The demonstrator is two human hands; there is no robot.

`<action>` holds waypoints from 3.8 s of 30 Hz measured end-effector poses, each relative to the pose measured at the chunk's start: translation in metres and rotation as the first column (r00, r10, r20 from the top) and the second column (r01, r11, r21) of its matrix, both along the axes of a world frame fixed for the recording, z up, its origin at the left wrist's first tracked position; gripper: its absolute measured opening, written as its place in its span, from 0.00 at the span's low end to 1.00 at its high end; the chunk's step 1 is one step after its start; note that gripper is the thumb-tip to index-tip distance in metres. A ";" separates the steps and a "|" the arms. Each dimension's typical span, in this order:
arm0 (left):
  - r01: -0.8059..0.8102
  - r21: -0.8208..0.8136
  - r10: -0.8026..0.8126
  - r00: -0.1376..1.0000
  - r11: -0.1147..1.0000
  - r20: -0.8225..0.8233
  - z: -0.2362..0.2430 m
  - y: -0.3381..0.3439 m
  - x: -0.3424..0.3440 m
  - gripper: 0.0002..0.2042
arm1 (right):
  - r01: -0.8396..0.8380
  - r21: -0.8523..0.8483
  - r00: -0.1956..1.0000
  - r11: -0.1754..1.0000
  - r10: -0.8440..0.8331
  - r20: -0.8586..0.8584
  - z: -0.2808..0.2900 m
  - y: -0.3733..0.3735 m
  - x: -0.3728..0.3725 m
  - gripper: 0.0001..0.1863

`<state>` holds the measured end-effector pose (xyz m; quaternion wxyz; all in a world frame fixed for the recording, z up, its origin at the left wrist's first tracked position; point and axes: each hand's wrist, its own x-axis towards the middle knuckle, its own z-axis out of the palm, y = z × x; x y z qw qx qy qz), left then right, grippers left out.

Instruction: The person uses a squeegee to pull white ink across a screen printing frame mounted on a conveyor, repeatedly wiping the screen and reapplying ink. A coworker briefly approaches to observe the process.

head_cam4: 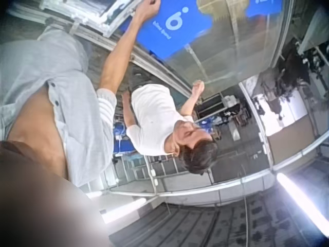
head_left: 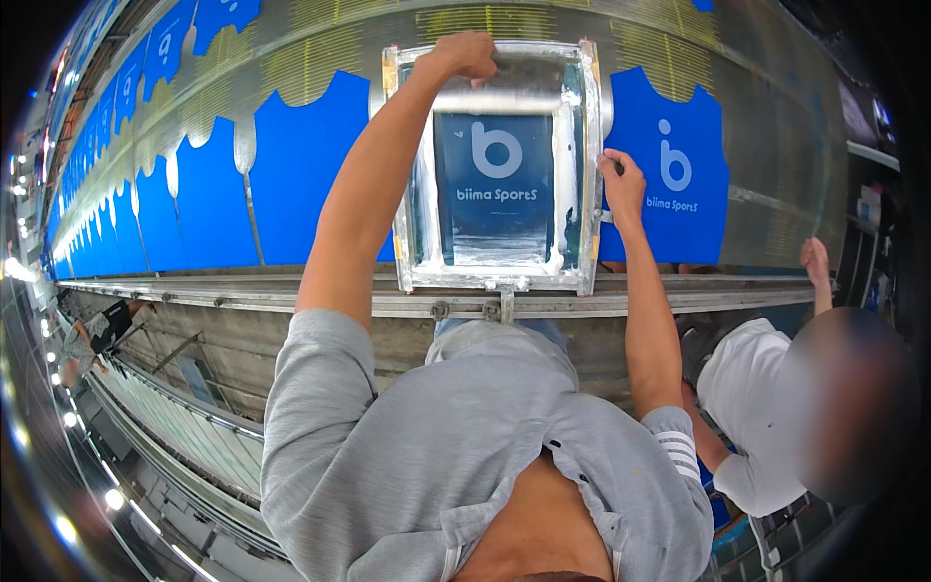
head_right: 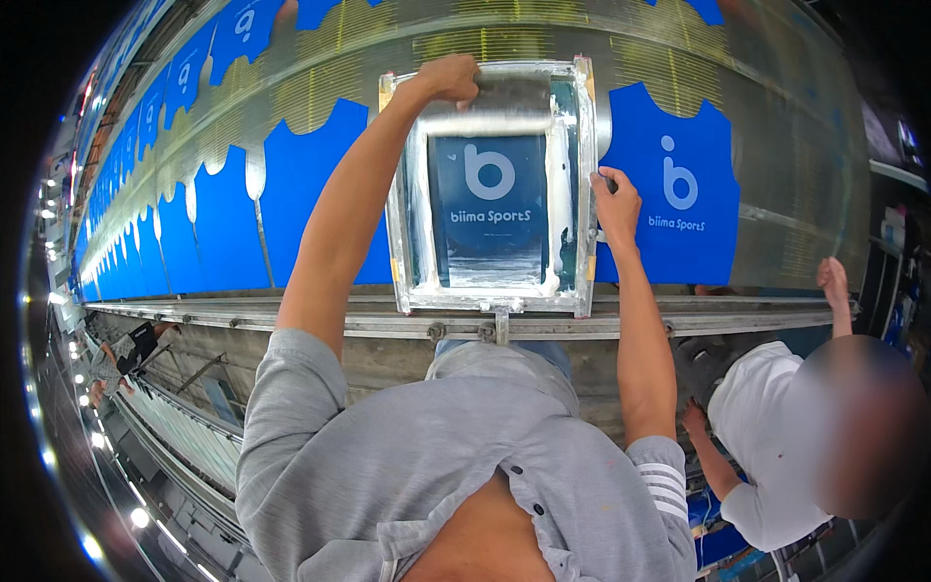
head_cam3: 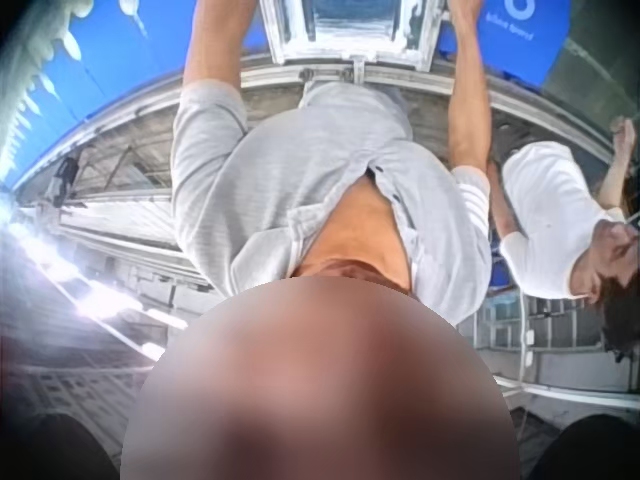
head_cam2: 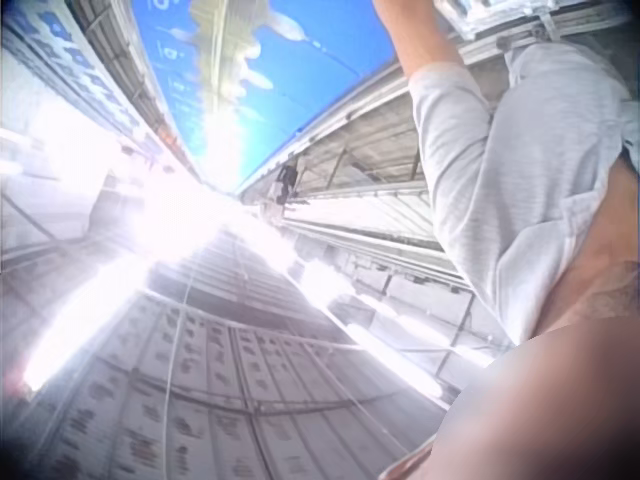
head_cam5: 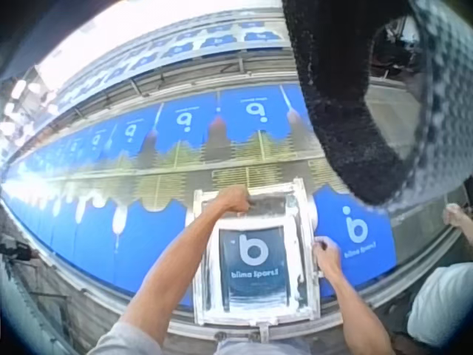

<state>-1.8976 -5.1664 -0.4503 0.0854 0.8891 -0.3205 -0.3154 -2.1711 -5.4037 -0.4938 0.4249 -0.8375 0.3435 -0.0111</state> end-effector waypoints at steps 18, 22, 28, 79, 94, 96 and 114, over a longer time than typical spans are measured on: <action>-0.114 -0.620 0.436 0.807 0.776 0.398 -0.002 0.110 -0.380 0.22 | 0.010 -0.190 0.980 0.982 0.028 0.195 0.019 0.016 0.014 0.17; -0.134 -0.682 0.433 0.854 0.719 0.289 0.007 0.164 -0.343 0.17 | 0.034 -0.169 0.954 0.985 0.018 0.298 0.022 0.070 0.030 0.14; -0.152 -0.486 0.364 0.850 0.861 0.379 -0.010 0.322 -0.295 0.18 | -0.016 -0.018 0.903 1.000 0.022 0.429 -0.017 0.248 0.063 0.11; -0.231 -0.268 0.314 0.889 0.935 0.332 -0.057 0.383 -0.031 0.17 | -0.709 -0.574 0.553 0.410 0.828 -0.092 -0.010 0.390 0.200 0.06; -0.156 -0.154 0.176 0.976 0.976 0.130 -0.020 0.417 -0.261 0.10 | -0.877 -0.153 0.480 0.456 0.850 -0.217 0.032 0.429 -0.029 0.18; -0.050 -0.098 0.060 0.993 0.994 0.105 -0.030 0.400 -0.247 0.12 | -0.797 0.257 0.539 0.547 0.835 -0.110 0.048 0.412 0.004 0.26; -0.024 0.014 0.025 0.996 1.000 -0.084 -0.017 0.335 0.066 0.17 | 0.024 0.065 1.000 0.998 -0.024 -0.008 -0.027 0.316 0.065 0.18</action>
